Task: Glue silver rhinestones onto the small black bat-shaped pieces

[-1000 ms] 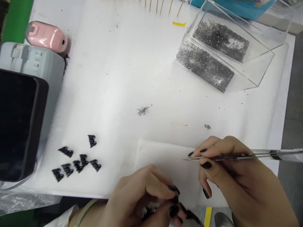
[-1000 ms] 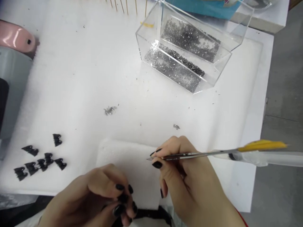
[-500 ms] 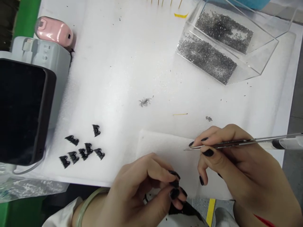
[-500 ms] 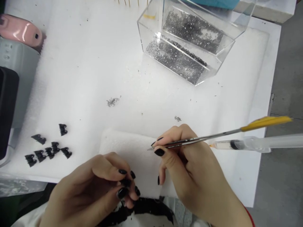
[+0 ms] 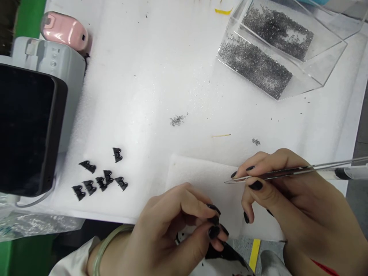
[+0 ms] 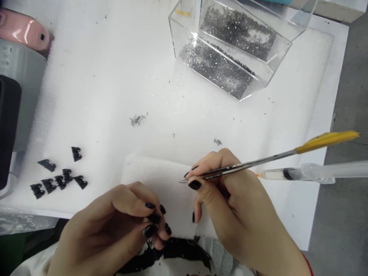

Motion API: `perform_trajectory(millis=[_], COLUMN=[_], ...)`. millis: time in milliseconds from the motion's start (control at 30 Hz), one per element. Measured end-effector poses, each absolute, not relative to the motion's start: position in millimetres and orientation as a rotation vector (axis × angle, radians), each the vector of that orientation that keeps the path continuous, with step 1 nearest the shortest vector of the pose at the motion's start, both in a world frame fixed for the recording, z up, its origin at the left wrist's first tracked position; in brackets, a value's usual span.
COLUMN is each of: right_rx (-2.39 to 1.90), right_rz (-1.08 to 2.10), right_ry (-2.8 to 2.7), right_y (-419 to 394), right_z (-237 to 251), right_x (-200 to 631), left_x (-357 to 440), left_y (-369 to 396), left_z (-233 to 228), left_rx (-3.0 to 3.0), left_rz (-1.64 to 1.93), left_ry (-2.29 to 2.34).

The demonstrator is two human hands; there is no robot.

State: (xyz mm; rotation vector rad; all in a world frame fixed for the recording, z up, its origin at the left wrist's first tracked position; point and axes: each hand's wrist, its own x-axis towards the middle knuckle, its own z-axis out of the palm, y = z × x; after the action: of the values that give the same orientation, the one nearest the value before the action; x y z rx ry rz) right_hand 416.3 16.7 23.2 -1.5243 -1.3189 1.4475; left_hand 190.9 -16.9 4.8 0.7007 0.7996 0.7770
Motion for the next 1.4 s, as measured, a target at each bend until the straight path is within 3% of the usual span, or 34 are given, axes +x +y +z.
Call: perform_trajectory(millis=[800,1133,1400], right_rx=[-1.486,-1.233,-1.139], right_rz=[1.415,1.500,1.526], right_ry=[-1.472,-0.996,-1.079], right_y=[16,-5,-10], right_z=[23,31,28], right_x=[420,396,383], left_x=[195,204,202], left_y=[-18,-24,-18], left_z=[13,13,19], left_rx=[0.633,0.568,0.606], left_rz=[0.770,0.926,0.864], left_ry=[0.911,0.967,0.971])
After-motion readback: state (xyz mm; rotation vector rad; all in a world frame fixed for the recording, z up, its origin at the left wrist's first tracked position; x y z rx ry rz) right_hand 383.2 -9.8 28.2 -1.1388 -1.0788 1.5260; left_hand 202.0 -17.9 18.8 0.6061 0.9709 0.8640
